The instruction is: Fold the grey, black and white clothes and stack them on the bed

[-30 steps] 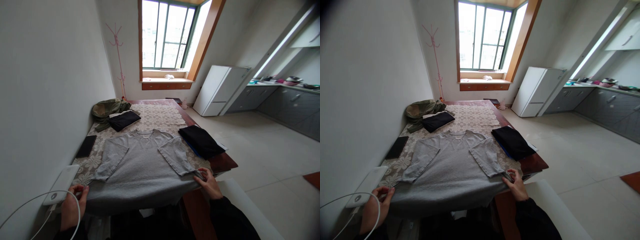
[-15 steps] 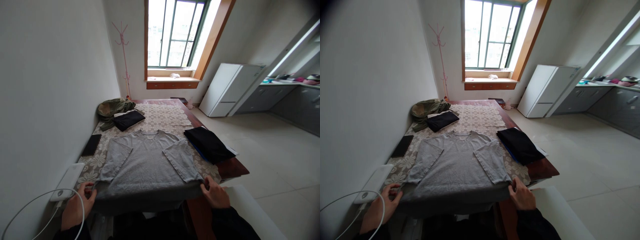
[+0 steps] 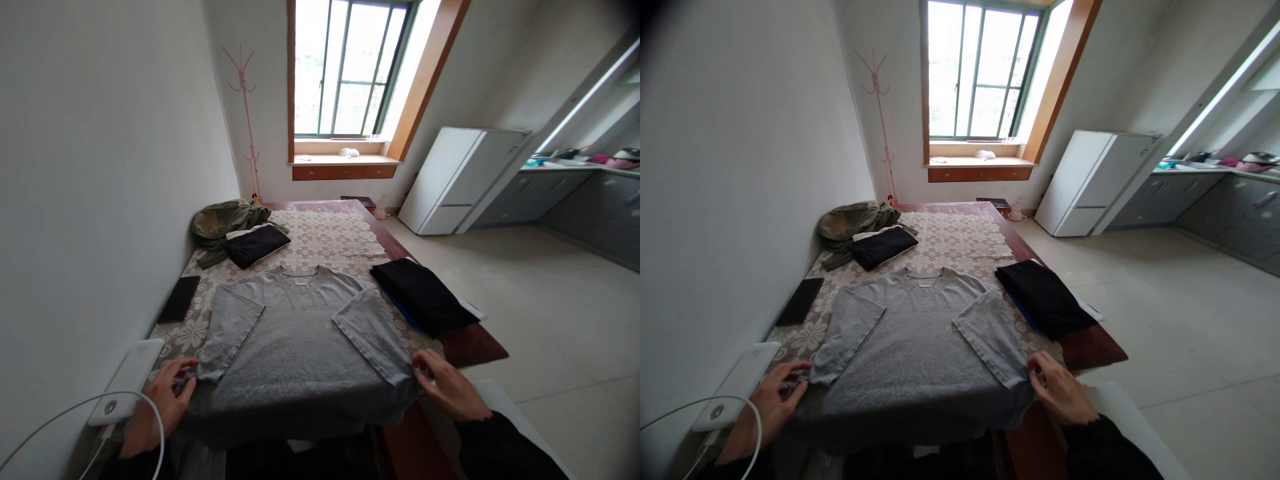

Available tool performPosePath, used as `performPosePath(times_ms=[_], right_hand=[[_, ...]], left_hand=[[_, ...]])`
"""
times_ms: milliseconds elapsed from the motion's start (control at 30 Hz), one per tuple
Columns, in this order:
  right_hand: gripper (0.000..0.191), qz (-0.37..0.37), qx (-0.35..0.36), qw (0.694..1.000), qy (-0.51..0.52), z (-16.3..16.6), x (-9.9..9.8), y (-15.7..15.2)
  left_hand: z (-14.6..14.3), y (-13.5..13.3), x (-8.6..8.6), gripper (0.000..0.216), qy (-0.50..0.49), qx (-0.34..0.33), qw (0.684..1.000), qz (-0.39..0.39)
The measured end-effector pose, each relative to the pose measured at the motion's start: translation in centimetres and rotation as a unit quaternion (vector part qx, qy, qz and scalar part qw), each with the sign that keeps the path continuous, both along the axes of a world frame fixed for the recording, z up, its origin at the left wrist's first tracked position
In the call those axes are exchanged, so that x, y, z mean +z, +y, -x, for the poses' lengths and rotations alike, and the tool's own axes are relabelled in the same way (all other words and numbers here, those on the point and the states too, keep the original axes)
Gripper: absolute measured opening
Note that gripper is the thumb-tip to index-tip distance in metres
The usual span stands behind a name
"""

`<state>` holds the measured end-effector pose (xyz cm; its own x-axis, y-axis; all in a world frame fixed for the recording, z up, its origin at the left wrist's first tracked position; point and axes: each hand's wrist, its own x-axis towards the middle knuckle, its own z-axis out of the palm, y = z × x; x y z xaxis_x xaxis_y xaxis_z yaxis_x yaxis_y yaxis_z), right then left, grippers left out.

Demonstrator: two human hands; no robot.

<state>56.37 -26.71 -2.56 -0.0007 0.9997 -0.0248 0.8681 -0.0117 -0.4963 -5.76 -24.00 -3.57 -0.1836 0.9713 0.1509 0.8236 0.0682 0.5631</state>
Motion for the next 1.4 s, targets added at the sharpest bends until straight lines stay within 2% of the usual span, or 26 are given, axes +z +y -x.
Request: performPosePath(times_ms=[67, 167, 267, 367, 467, 567, 733, 833, 933, 1067, 1200, 1267, 1400], right_hand=[[0.019, -0.053, 0.016, 0.998, -0.001, 1.2, 1.8, 3.6], [0.027, -0.123, 0.137, 0.983, 0.018, 4.2, 3.0, 10.6], [0.029, -0.12, 0.238, 0.963, -0.05, 7.2, 2.0, 16.7], [0.028, -0.086, 0.296, 0.944, -0.118, 8.8, 0.2, 19.7], [0.015, -0.074, 0.337, 0.934, -0.096, 8.7, -1.1, 20.5], [0.016, -0.074, 0.346, 0.934, -0.056, 8.0, -1.0, 21.0], [0.028, -0.106, 0.282, 0.952, -0.05, 8.8, -0.3, 22.6], [0.021, -0.12, 0.259, 0.956, -0.069, 9.9, -0.9, 23.2], [0.021, -0.123, 0.241, 0.959, -0.086, 9.4, -1.8, 23.2], [0.04, -0.14, 0.172, 0.969, -0.109, 7.3, -3.3, 22.7], [0.062, -0.098, 0.112, 0.967, -0.207, 7.1, -5.1, 21.9], [0.065, -0.078, 0.108, 0.964, -0.232, 7.4, -5.4, 21.8], [0.063, -0.075, 0.115, 0.96, -0.245, 6.6, -5.1, 21.5]], left_hand=[[-1.4, 2.8, 1.3, 0.035, 0.019, -0.083, 0.996, -0.009], [-4.7, 8.4, 3.0, 0.043, 0.025, -0.183, 0.983, 0.006], [-7.8, 13.3, 3.2, 0.046, 0.069, -0.212, 0.974, 0.031], [-9.4, 15.8, 2.5, 0.044, 0.1, -0.217, 0.97, 0.049], [-9.5, 16.4, 1.8, 0.029, 0.095, -0.227, 0.969, 0.036], [-9.1, 16.7, 1.7, 0.022, 0.078, -0.229, 0.97, 0.023], [-9.9, 17.9, 1.7, 0.038, 0.05, -0.2, 0.978, 0.014], [-10.5, 18.1, 0.8, 0.045, 0.059, -0.193, 0.979, 0.029], [-9.6, 18.0, -0.4, 0.059, 0.087, -0.184, 0.977, 0.059], [-7.5, 17.9, -1.8, 0.072, 0.167, -0.133, 0.973, 0.084], [-7.6, 17.8, -2.4, 0.076, 0.23, -0.075, 0.968, 0.073], [-7.9, 17.6, -2.3, 0.076, 0.243, -0.064, 0.965, 0.074], [-7.1, 17.1, -2.1, 0.08, 0.238, -0.085, 0.963, 0.089]])
